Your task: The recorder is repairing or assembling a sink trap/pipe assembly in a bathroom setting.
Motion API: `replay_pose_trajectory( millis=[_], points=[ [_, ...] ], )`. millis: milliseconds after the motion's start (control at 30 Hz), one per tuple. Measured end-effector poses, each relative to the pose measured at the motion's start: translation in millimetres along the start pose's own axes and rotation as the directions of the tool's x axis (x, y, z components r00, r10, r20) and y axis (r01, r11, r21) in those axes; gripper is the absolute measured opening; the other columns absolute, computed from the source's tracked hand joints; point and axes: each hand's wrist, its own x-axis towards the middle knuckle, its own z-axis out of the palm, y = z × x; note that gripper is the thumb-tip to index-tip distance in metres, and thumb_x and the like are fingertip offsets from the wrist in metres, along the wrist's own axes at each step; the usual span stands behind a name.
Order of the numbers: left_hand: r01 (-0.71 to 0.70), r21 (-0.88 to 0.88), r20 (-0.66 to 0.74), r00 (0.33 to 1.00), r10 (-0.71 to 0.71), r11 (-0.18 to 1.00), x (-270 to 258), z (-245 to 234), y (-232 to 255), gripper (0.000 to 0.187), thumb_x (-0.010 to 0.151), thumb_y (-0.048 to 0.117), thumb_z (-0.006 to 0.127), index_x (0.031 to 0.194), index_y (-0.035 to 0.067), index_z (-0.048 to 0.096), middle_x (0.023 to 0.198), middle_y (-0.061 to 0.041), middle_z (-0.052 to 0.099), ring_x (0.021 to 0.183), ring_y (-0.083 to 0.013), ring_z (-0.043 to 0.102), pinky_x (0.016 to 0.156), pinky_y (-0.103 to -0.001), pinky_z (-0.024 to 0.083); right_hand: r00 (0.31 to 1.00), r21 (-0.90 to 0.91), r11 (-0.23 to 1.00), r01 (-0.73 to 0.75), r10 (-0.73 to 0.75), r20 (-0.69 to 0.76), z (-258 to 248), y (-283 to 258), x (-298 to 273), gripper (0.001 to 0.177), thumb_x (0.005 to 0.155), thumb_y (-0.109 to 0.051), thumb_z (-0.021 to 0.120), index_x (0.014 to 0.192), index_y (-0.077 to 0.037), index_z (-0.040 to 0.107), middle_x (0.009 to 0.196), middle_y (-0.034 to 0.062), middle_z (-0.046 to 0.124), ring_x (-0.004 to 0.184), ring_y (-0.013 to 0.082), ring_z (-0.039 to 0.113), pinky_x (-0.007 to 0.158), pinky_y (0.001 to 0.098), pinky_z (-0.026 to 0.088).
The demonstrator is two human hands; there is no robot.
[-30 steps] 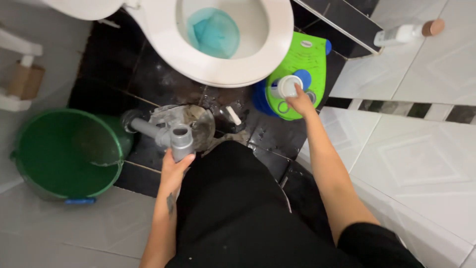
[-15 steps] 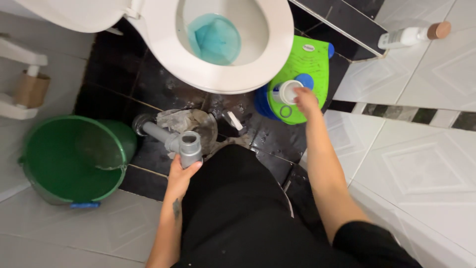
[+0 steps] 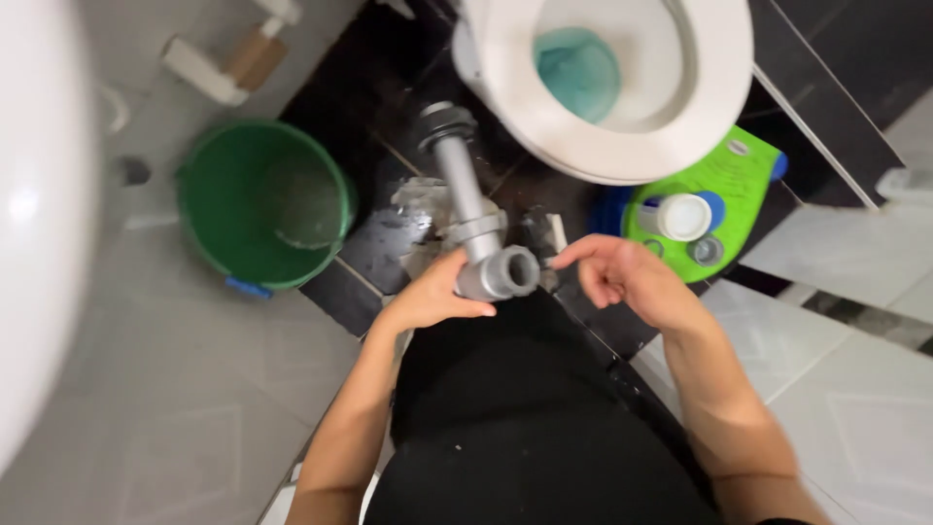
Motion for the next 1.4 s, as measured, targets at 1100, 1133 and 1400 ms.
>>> replay_pose_trajectory(
  millis=[1100,1133,1400],
  points=[
    [-0.121,0.109,-0.168,0.976,0.139,0.987,-33,-27,32,0.079,0.069,0.027,0.091,0.136,0.005,0.056,0.125,-0.014,0.068,0.117,-0.0287,0.066,0.102,-0.039,0.050,0.913,-0.811,0.551,0.194,0.201,0.355,47,-48,36,0.075,0.090,-0.070,0.047,0.140,-0.016,0.057,0.072,0.0006,0.062,0.064,0.0179,0.060,0.058,0.0317,0.047],
    [-0.122,0.110,-0.166,0.976,0.139,0.986,-34,-29,31,0.079,0.069,0.027,0.091,0.136,0.005,0.056,0.125,-0.014,0.068,0.117,-0.0287,0.066,0.102,-0.039,0.050,0.914,-0.812,0.552,0.193,0.200,0.353,46,-56,43,0.075,0.090,-0.070,0.047,0.140,-0.016,0.057,0.072,0.0006,0.062,0.064,0.0179,0.060,0.058,0.0317,0.047],
    [0.028,-0.132,0.365,0.931,0.023,0.991,-37,-40,23,0.076,0.070,0.026,0.089,0.136,0.002,0.059,0.117,-0.010,0.067,0.107,-0.0194,0.061,0.094,-0.034,0.052,0.369,-0.339,-0.336,0.878,0.027,0.929,51,-100,94,0.054,0.087,-0.056,0.065,0.129,-0.023,0.060,0.075,-0.0014,0.048,0.066,0.0169,0.050,0.058,0.0297,0.042]
  ],
)
